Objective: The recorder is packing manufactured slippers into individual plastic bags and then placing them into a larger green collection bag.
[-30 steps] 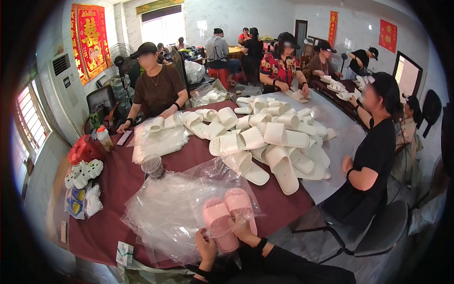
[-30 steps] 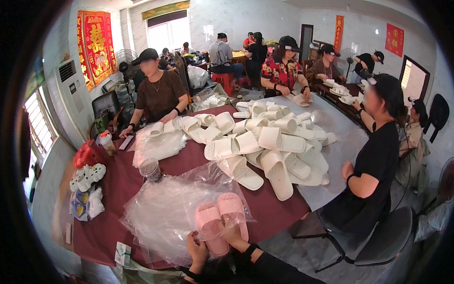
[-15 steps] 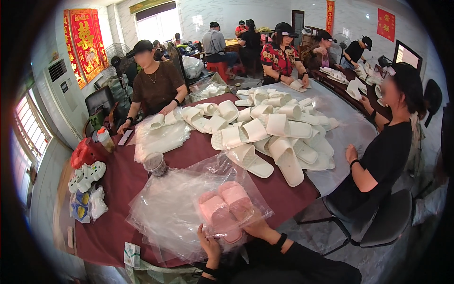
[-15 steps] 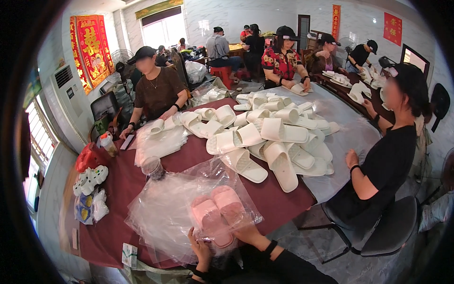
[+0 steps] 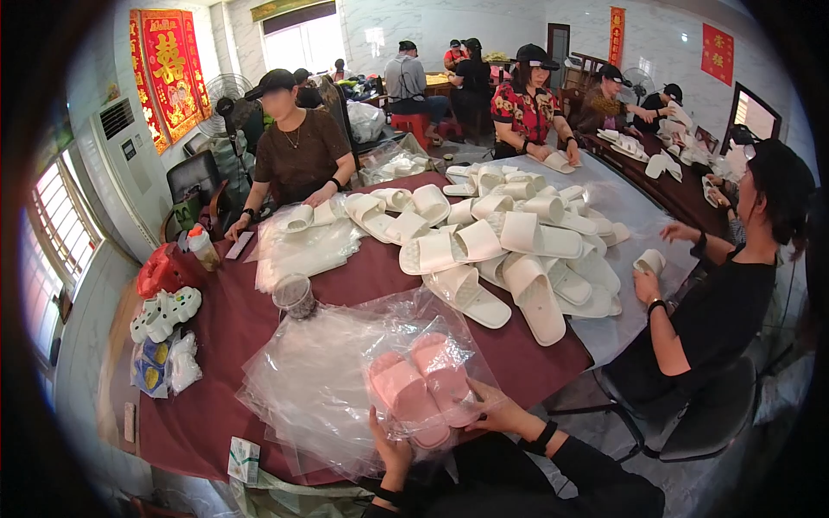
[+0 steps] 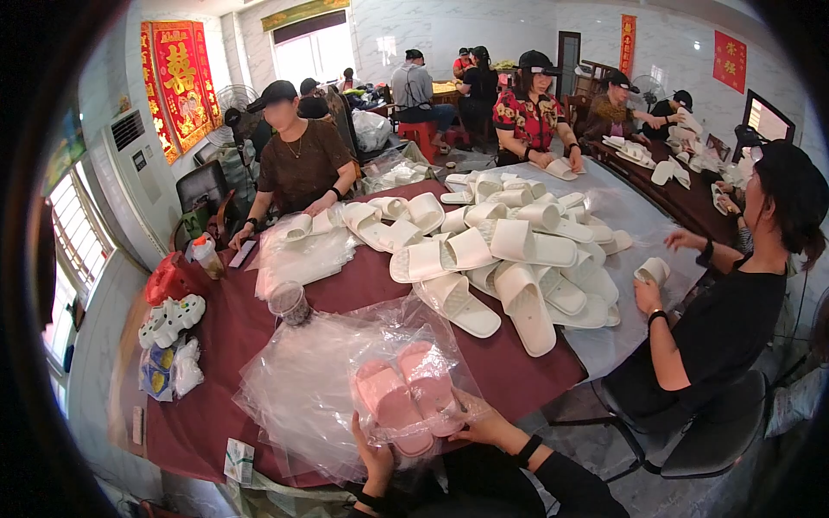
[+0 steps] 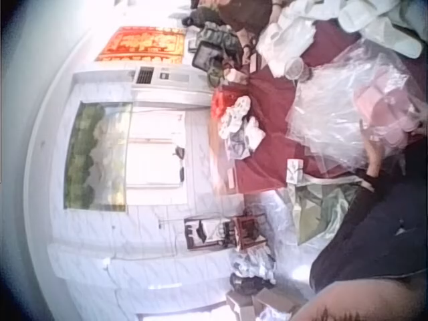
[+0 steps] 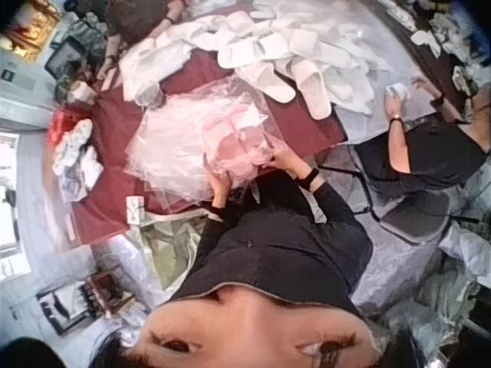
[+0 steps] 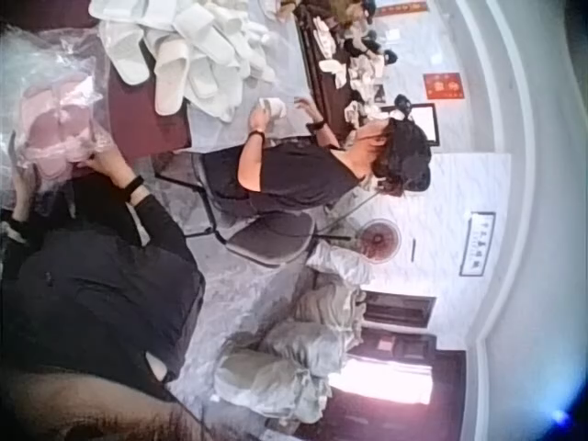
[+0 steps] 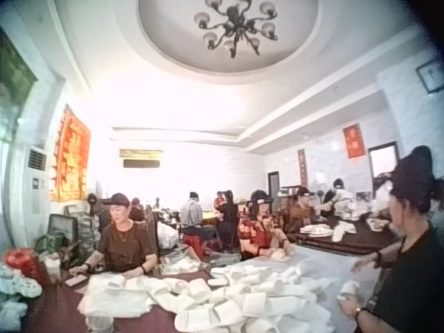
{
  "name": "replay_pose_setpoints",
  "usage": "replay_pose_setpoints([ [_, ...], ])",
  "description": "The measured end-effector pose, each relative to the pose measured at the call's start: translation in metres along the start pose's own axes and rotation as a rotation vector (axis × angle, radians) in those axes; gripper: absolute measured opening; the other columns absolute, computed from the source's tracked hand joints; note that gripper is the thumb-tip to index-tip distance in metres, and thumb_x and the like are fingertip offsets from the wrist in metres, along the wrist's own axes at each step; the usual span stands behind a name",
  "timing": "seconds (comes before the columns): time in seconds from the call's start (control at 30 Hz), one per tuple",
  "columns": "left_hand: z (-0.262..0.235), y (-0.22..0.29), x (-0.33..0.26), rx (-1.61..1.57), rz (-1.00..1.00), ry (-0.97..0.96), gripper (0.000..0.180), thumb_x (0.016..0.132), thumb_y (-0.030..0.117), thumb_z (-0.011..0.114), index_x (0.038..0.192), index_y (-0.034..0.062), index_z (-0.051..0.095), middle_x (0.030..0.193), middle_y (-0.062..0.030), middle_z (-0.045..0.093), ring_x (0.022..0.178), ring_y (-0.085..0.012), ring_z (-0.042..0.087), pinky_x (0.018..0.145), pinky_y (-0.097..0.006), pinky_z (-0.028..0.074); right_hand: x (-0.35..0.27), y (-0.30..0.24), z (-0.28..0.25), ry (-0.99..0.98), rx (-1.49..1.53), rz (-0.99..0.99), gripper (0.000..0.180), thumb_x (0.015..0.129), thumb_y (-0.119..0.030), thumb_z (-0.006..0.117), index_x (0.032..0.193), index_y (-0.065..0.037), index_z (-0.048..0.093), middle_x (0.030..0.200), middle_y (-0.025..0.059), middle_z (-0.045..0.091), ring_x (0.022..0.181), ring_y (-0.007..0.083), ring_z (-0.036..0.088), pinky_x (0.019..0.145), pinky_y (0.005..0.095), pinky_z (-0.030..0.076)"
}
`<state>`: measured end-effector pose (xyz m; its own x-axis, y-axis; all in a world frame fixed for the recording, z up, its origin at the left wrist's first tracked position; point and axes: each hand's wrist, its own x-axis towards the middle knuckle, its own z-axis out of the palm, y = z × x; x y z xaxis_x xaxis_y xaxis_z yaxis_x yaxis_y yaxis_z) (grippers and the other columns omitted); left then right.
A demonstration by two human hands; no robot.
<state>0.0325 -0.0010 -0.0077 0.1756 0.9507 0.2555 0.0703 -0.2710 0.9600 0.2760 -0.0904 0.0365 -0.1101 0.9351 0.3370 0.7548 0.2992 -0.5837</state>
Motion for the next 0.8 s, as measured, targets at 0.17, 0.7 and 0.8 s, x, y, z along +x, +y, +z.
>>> replay_pose_setpoints([
  [0.17, 0.001, -0.002, 0.0, 0.179, 0.143, 0.047, 0.06, 0.082, -0.002, 0.052, 0.138, -0.0026, 0.031, 0.115, -0.0234, 0.058, 0.097, -0.0298, 0.062, 0.084, -0.034, 0.046, -0.01, 0.002, 0.025, 0.178, -0.115, 0.148, 0.048, 0.075, -0.023, 0.072, 0.121, -0.018, 0.06, 0.131, 0.0239, 0.046, 0.11, 0.0394, 0.054, 0.092, 0.0401, 0.046],
  [0.7, 0.003, 0.026, 0.003, 0.176, 0.023, -0.036, 0.053, 0.078, 0.001, 0.053, 0.13, -0.0003, 0.047, 0.102, -0.0262, 0.062, 0.092, -0.038, 0.063, 0.077, -0.041, 0.049, 0.026, -0.026, 0.048, 0.11, -0.636, 0.335, 0.041, 0.08, -0.012, 0.052, 0.121, -0.006, 0.055, 0.104, 0.026, 0.058, 0.076, 0.0353, 0.061, 0.062, 0.0429, 0.051],
  [0.8, 0.0, 0.015, 0.002, 0.171, 0.022, -0.033, 0.053, 0.077, 0.0, 0.053, 0.129, 0.0, 0.048, 0.103, -0.0263, 0.062, 0.094, -0.0382, 0.062, 0.078, -0.041, 0.049, 0.025, -0.054, 0.048, -0.012, -0.304, 0.161, 0.032, 0.083, -0.016, 0.055, 0.115, -0.011, 0.058, 0.098, 0.0175, 0.057, 0.086, 0.0348, 0.059, 0.07, 0.0435, 0.049],
])
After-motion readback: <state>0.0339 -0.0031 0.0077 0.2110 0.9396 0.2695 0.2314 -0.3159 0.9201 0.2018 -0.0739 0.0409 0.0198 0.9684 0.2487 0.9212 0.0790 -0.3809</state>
